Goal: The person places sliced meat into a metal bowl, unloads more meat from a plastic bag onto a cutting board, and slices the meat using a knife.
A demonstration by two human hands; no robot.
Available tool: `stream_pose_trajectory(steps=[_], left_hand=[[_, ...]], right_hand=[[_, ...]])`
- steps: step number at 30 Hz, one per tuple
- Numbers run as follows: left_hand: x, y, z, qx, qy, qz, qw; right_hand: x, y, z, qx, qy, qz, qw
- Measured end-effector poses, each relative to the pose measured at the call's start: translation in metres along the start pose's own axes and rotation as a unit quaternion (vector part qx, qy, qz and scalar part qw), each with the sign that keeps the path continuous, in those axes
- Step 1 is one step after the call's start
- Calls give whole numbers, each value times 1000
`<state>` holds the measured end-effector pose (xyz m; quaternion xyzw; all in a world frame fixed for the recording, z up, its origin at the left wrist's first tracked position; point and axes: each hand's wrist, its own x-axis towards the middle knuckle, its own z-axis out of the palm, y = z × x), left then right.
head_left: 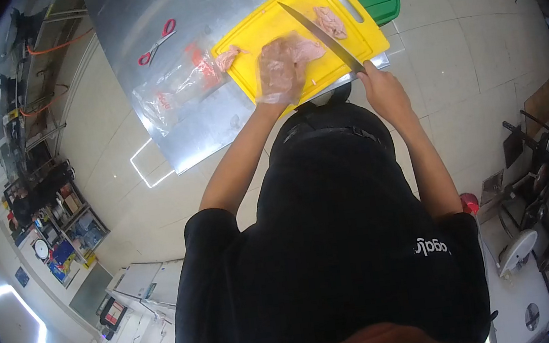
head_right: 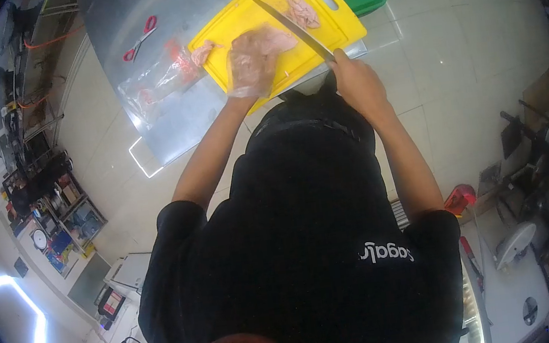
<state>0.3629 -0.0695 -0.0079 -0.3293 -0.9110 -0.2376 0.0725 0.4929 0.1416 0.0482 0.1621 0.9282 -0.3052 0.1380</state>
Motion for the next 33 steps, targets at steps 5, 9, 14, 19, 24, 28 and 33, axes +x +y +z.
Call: stream_pose_trajectory(steps=[5,9,14,19,24,28,33], left_hand=[[-16,1,-2,-12,-87,96,991],[-23,-16,-4,-116,-59,179,975],[-21,-11,-29,-119,-33,196,973],[-18,-10,-25,-118,-8,52,992],[7,-13,18,19,-49,-119,991],[12,-9,26,-1,-62,-124,990],[14,-17,20,-35,-100,-106,989]], right_hand=[[8,2,-8,8,15,-11,1000],[7,-4,-20,-34,-53,-58,996],[24,10,-15,-82,-50,-12,995],[16,3,-17,-99,-74,-78,989],[19,14,-5,-80,-93,-111,986],[55,-2,21,-3,-82,-125,989],[101,-46,37,-35,-82,-166,982]])
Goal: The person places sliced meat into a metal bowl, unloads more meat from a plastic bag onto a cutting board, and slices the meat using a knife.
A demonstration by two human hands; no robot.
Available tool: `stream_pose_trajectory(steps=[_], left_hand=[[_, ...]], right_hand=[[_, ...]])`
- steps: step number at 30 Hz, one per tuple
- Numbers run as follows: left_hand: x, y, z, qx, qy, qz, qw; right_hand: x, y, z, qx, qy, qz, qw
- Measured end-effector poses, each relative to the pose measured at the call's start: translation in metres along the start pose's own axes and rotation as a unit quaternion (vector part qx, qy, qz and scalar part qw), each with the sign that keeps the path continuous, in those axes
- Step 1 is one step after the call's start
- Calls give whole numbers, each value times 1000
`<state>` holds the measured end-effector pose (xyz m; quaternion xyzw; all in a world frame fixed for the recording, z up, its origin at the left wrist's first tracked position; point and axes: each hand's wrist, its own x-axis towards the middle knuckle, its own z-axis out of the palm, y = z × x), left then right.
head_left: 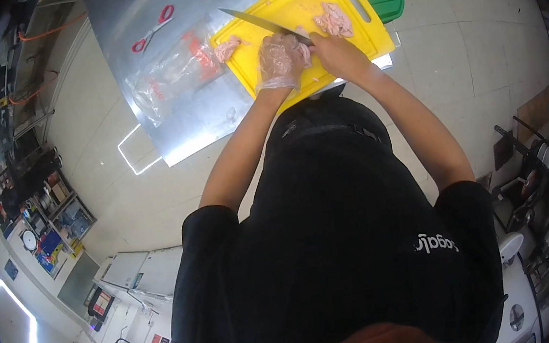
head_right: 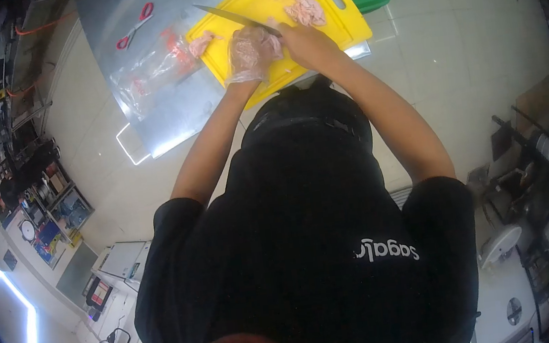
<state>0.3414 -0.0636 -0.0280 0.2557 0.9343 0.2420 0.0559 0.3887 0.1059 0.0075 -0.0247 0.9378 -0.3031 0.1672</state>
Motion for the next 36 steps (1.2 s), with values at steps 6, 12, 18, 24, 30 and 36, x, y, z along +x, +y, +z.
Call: stream_pose_trajectory(steps=[6,12,18,24,30,36], left_hand=[[-14,10,-15,31,106,-48,993],[-21,-2,-22,71,73,92,991],[9,18,-73,-369,-46,-214,903],[36,41,-103,-456,-104,-220,856],[58,56,-117,-319,-222,-310,868],[47,-54,-9,-97,-113,-76,986]], right_hand=[[-76,33,-15,26,-19,73,997],[-84,38,-36,-6,25,136,990],[-79,23,-52,70,89,140,984],[-93,6,-55,103,101,115,983],[-100,12,-48,140,151,136,969],[-113,3,-23,99,78,164,978]])
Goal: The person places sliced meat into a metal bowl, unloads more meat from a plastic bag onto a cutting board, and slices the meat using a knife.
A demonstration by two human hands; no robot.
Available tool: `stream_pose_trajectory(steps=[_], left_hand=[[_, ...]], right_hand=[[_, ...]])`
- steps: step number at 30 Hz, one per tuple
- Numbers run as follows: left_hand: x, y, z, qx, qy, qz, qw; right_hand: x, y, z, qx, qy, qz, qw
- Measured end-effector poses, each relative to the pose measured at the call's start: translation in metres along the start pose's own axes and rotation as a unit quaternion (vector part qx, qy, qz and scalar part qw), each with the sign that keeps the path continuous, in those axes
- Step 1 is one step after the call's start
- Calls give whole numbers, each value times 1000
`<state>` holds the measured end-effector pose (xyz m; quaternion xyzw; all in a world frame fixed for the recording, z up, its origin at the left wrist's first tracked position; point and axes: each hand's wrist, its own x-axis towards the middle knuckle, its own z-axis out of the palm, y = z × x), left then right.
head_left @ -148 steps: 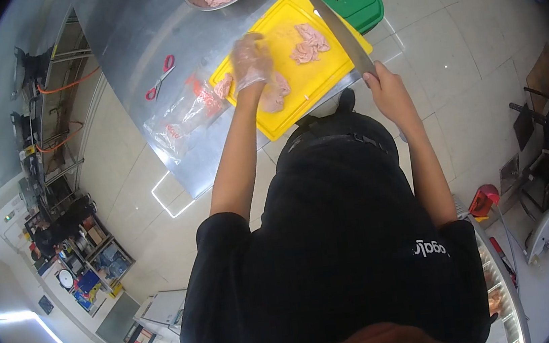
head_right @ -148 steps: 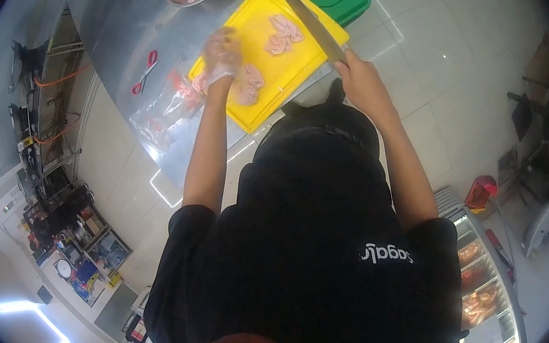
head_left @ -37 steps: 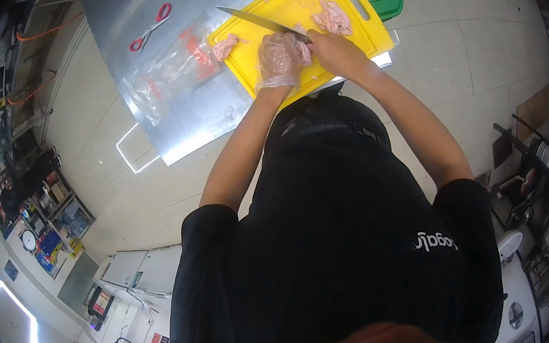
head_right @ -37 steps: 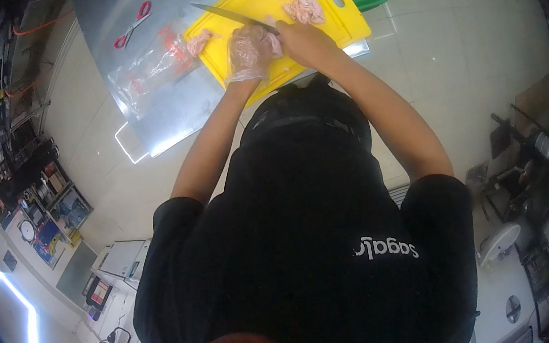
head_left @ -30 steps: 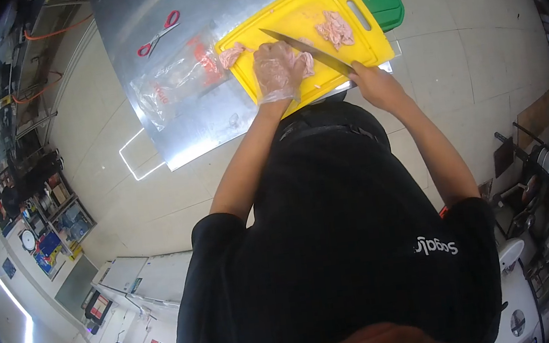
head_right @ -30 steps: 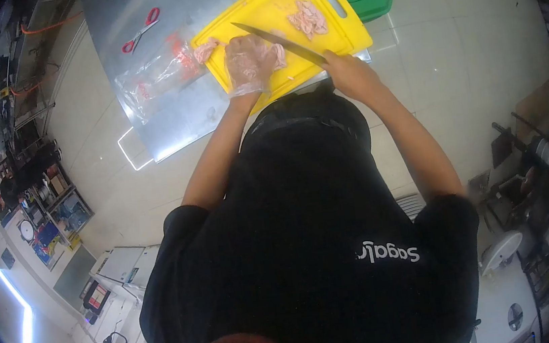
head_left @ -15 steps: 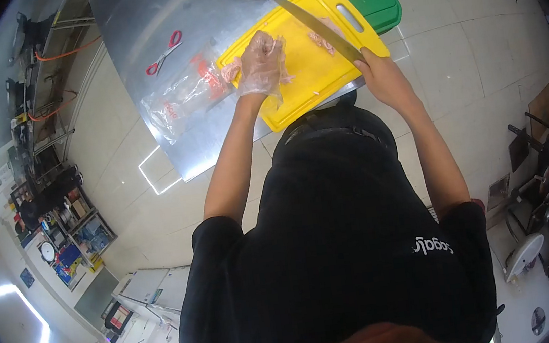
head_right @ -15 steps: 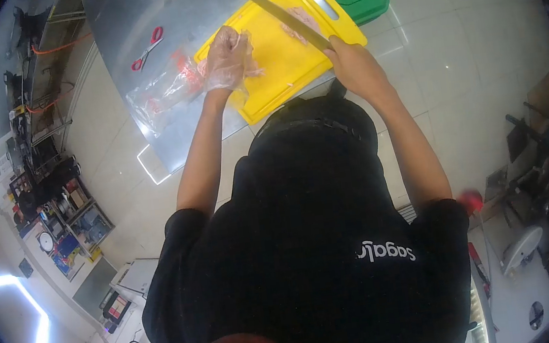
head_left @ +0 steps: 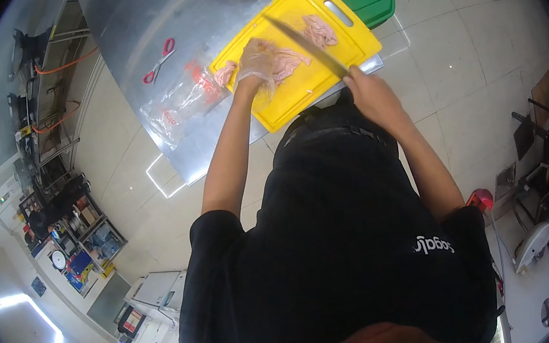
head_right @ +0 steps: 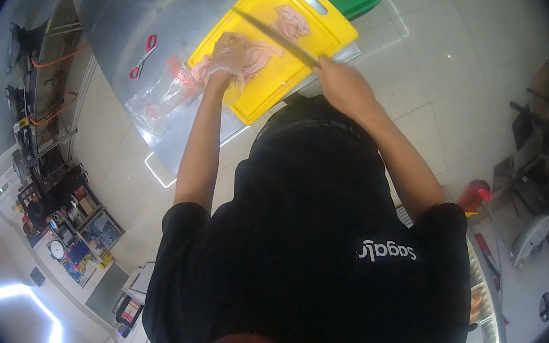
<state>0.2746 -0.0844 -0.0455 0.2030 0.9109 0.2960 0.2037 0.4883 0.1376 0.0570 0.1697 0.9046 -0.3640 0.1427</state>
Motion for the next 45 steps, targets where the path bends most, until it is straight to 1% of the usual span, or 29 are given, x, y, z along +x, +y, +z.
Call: stream_pose_trajectory(steps=[2,4,5,6,9,10,12,14,16,18,21,24,27,28,29,30,31,32,34,35,36,37,38,39,40,41,42,45], left_hand=[[8,-45,22,76,56,109,990],[-12,-19,5,-53,44,28,997],[-26,19,-20,-175,4,-66,982],[-38,53,-42,-292,-37,-158,943],[-58,93,-100,-227,-52,-102,967],[-56,95,-117,-316,-53,-130,938],[-59,95,-142,-486,-47,-181,853],[-53,99,-146,-365,26,-150,918],[-52,106,-148,-349,42,-139,926],[-55,116,-148,-443,-3,-144,885],[-46,127,-127,-442,32,-141,885],[-48,134,-110,-529,-50,-148,834],[-38,115,-78,-545,-99,-165,816],[-31,82,-53,-398,-60,-97,910],[-21,38,-20,-238,-19,-24,971],[-21,36,-16,-254,-11,-48,966],[-25,53,-24,-271,-2,-72,960],[-27,71,-34,-457,-29,-189,869],[-37,85,-41,-503,-45,-258,824],[-37,78,-35,-378,-34,-207,902],[-36,71,-29,-348,-30,-191,917],[-34,65,-23,-316,-24,-176,932],[-31,60,-16,-387,-24,-201,900],[-30,52,-9,-336,-4,-171,926],[-28,44,-1,-282,18,-144,949],[-28,36,7,-95,57,-56,992],[-30,42,6,96,92,35,991],[-36,61,5,-63,79,-18,995]], right_hand=[[-8,9,24,-39,-17,-7,999],[-9,12,27,-53,-22,3,998],[-8,12,22,-56,-24,0,998],[-8,11,18,-57,-25,-2,998],[-4,4,11,-89,-44,4,995],[-3,4,11,-91,-42,3,995],[-1,5,11,-96,-41,-3,994],[5,4,9,-87,-15,14,996],[11,1,7,-85,7,24,996],[15,-4,1,-89,25,29,995],[14,-11,-1,-45,40,13,998],[14,-6,2,3,66,-2,998],[13,-2,0,47,105,-18,993],[12,-2,1,38,96,-10,995],[12,-2,0,28,88,-2,996],[12,-1,0,18,80,6,997],[9,-4,1,7,67,7,998],[6,-8,3,-3,57,7,998],[-1,-8,13,-35,23,12,999],[0,-5,18,-58,6,12,998],[1,-5,20,-81,-10,13,997],[2,-4,20,-87,2,26,996],[5,-4,18,-94,13,38,995],[7,-5,17,-101,24,48,993],[7,-8,15,-106,15,37,994],[4,-13,14,-111,7,27,993],[1,-17,13,-115,0,18,993],[-6,-13,30,-106,-6,-12,994]])
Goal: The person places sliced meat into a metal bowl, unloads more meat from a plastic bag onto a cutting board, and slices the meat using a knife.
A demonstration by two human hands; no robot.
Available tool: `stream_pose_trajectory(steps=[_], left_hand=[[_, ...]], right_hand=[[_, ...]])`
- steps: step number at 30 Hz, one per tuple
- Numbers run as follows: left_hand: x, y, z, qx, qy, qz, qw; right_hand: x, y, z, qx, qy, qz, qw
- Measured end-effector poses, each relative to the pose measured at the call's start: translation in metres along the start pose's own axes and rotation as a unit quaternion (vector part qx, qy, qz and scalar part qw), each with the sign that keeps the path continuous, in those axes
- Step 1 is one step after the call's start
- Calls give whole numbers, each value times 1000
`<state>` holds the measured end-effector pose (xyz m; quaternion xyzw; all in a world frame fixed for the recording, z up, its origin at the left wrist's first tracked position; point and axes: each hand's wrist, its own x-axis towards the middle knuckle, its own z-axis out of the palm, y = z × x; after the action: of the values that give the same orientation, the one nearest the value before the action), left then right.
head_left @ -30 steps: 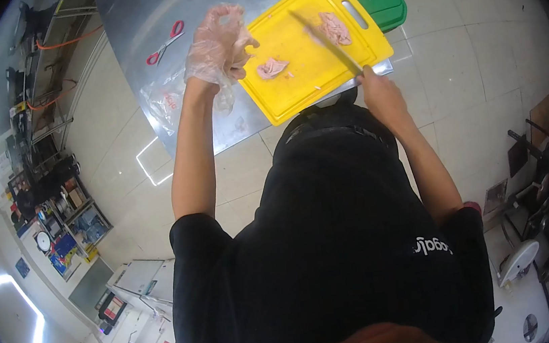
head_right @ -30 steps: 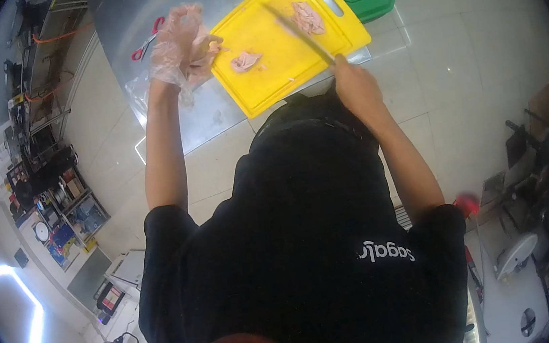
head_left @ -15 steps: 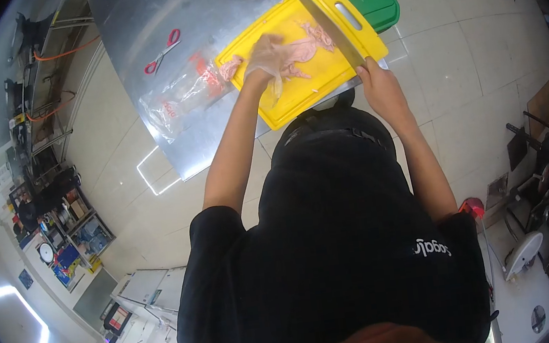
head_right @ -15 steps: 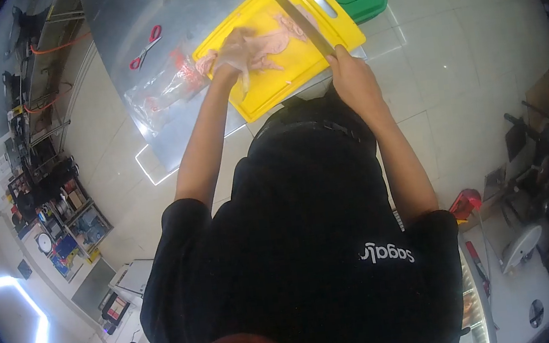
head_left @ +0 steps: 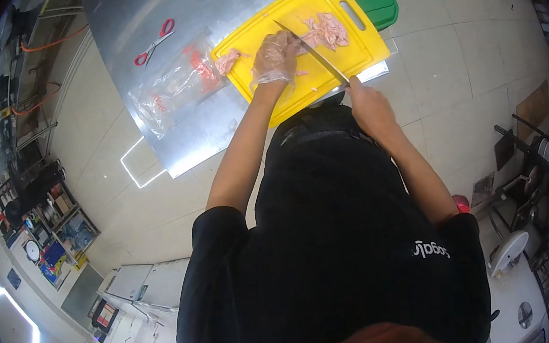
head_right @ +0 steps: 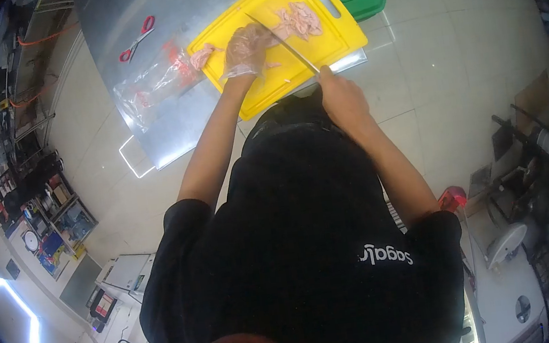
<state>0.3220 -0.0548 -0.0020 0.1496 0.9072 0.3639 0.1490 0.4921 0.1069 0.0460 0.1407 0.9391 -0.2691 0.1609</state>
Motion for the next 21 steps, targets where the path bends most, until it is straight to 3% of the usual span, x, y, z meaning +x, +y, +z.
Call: stream_pose_trajectory(steps=[3,6,8,11,12,14,15,18,21], left_hand=[[0,-6,14,46,34,45,997],[5,-12,11,108,3,108,988],[6,-18,9,111,-25,128,985],[15,-34,6,87,-73,191,975],[20,-35,5,75,-92,218,969],[8,-5,-15,-110,-98,15,989],[0,9,-24,-200,-101,-90,970],[-7,16,-42,-304,-67,-162,936],[-13,59,-75,-252,-95,-210,940]], right_hand=[[7,-2,16,66,-2,15,998],[45,-12,28,92,-19,20,995],[84,-24,37,111,70,-40,990],[110,-28,43,109,130,-86,982],[103,-26,41,113,104,-60,986],[72,-14,30,116,48,-13,992],[54,-8,22,118,16,9,993],[23,15,9,115,-5,54,992],[13,20,-4,116,8,69,991]])
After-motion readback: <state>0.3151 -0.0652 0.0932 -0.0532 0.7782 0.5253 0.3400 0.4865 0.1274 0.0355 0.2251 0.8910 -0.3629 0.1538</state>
